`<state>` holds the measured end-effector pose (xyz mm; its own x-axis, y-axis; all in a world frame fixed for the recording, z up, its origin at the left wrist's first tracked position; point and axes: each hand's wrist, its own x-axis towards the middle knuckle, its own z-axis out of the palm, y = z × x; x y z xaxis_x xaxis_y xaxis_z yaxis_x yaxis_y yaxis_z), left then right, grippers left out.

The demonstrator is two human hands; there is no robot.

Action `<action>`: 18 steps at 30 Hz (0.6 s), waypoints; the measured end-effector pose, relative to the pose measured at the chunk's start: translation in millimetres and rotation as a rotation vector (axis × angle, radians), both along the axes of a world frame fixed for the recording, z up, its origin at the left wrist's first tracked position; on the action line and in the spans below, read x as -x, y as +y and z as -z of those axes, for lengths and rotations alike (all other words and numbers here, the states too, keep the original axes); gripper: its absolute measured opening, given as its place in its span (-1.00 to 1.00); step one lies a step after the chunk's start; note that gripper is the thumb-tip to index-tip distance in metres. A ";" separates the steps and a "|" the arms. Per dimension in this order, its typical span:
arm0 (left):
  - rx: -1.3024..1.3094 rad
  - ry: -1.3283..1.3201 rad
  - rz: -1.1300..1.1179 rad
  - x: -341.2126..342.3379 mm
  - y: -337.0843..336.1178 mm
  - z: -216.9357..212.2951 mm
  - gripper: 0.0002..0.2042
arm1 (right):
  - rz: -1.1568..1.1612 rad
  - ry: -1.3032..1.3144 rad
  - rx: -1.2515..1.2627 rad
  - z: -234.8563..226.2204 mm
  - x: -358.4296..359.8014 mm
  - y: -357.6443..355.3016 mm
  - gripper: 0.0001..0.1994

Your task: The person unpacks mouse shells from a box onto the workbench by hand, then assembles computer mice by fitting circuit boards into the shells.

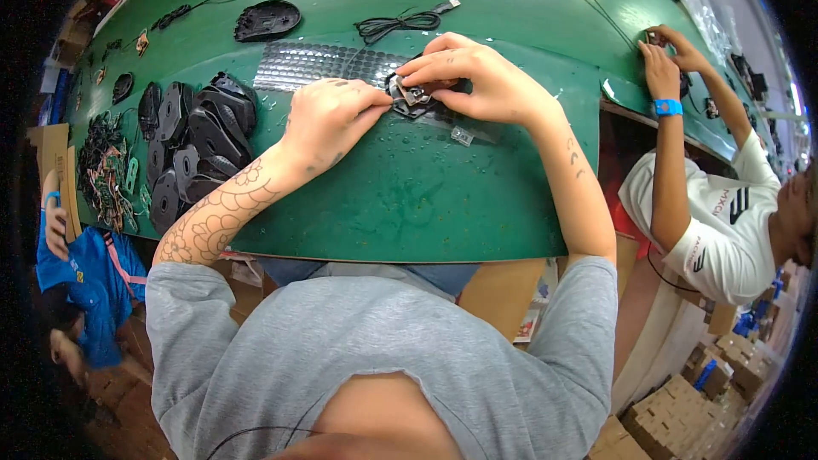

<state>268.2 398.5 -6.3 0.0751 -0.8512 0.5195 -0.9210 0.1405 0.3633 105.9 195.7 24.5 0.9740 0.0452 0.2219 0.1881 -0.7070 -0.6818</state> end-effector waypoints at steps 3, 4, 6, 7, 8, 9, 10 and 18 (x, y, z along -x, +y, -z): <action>-0.020 0.020 -0.061 3.6 -1.9 -1.0 -0.91 | 0.018 0.023 -0.037 1.8 0.6 -0.3 -0.58; -0.023 0.019 -0.060 5.3 -2.2 -0.9 -0.91 | 0.019 0.023 -0.040 2.0 1.1 -0.9 -0.58; 0.015 0.002 -0.057 9.4 -2.6 1.9 -0.92 | 0.019 0.020 -0.052 3.2 2.2 -3.1 -0.59; 0.033 -0.007 -0.054 11.3 -3.0 3.3 -0.92 | 0.019 0.019 -0.059 4.0 2.8 -4.4 -0.59; 0.051 -0.016 -0.052 12.7 -3.8 3.8 -0.92 | 0.019 0.017 -0.065 4.9 3.5 -5.6 -0.59; 0.046 -0.017 -0.050 13.4 -4.9 3.2 -0.92 | 0.021 0.016 -0.070 5.6 3.9 -6.7 -0.59; 0.033 0.007 -0.064 13.9 -6.1 2.4 -0.93 | 0.019 0.019 -0.082 6.4 4.3 -7.7 -0.60; 0.037 0.034 -0.097 24.1 -12.0 1.8 -0.92 | -0.006 0.000 -0.194 20.6 9.4 -17.6 -0.60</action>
<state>244.1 386.5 -8.1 0.1745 -0.8195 0.5459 -0.9183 0.0647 0.3907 96.5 178.0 3.9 0.9738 0.0076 0.2272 0.1922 -0.5612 -0.8051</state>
